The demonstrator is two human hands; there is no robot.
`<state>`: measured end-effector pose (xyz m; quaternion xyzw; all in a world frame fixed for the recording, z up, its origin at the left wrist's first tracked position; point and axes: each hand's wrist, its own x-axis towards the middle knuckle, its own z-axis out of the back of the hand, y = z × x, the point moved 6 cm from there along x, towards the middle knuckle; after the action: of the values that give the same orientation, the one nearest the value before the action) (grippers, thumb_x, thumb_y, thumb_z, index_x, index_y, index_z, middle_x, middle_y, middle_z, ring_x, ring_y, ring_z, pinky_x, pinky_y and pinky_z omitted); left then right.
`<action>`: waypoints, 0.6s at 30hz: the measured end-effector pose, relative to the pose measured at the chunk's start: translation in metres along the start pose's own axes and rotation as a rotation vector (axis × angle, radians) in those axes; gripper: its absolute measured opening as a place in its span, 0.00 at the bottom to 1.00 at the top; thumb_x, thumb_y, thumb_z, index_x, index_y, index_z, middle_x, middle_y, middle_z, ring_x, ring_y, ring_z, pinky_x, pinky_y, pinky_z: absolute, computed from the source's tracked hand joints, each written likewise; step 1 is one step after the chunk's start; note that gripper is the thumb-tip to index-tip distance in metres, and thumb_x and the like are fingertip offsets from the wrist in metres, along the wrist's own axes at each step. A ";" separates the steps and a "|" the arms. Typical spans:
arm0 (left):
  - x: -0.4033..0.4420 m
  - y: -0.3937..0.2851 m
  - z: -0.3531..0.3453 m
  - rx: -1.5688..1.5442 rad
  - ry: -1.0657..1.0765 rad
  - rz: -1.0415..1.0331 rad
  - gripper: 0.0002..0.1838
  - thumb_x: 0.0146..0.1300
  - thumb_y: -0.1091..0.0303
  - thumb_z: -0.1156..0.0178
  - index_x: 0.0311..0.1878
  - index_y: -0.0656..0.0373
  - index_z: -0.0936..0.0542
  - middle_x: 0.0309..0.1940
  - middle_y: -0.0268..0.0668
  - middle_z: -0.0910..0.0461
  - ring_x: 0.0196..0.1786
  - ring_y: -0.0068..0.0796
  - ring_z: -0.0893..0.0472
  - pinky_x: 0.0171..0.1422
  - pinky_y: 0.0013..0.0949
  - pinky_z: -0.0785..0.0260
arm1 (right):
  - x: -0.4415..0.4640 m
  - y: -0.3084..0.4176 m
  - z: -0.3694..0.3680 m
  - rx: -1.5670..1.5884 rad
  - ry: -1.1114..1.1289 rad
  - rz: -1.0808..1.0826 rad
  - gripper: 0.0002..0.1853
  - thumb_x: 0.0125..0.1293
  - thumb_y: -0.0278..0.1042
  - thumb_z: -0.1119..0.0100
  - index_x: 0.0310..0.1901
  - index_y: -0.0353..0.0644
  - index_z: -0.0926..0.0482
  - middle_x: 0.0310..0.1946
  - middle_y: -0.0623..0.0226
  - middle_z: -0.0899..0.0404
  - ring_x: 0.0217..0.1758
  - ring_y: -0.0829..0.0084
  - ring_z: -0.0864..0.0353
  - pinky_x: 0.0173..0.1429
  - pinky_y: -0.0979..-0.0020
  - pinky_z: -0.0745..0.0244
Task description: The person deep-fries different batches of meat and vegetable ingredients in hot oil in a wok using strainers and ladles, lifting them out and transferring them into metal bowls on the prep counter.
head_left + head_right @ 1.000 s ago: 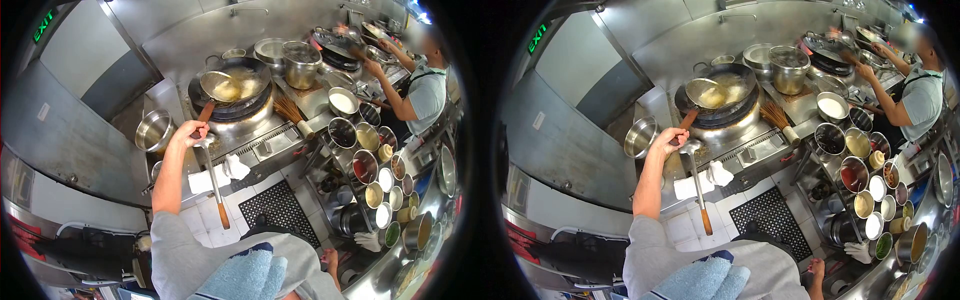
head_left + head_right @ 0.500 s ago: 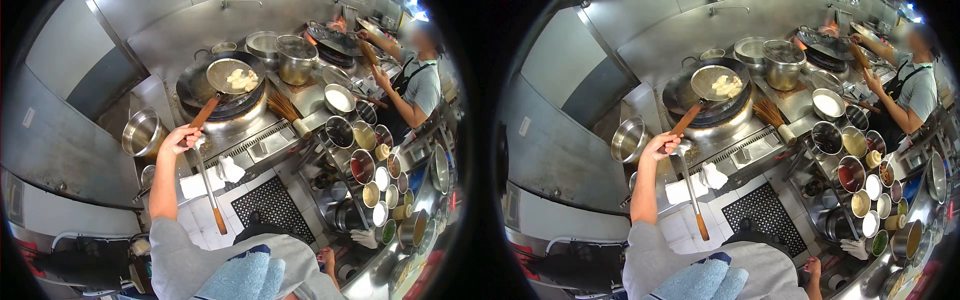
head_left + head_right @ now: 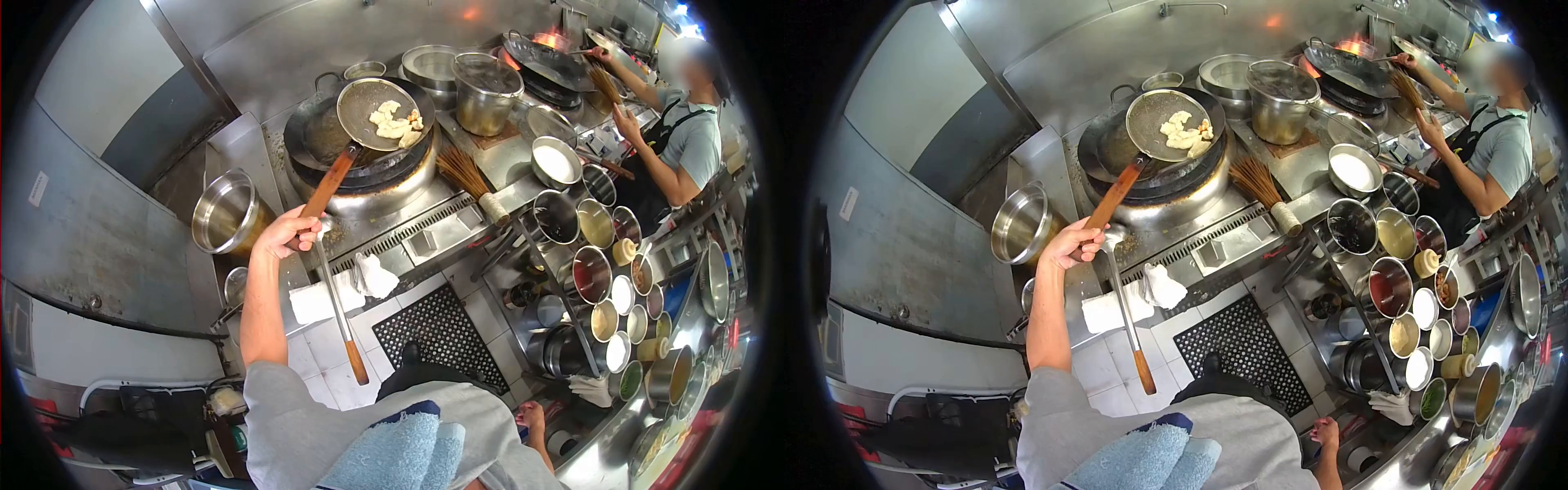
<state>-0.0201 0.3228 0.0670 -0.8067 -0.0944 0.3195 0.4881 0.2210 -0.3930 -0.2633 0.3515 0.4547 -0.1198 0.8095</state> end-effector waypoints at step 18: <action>-0.023 0.009 -0.036 0.222 -0.343 -0.115 0.07 0.59 0.76 0.50 0.40 0.58 0.36 0.24 0.31 0.33 0.17 0.14 0.36 0.16 0.23 0.43 | 0.020 -0.021 0.005 0.013 0.004 0.020 0.03 0.60 0.27 0.47 0.36 0.40 0.27 0.18 0.65 0.26 0.17 0.70 0.24 0.21 0.66 0.24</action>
<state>-0.0175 0.2815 0.0804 -0.6752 -0.1862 0.4322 0.5681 0.2246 -0.4093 -0.2881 0.3617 0.4519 -0.1138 0.8075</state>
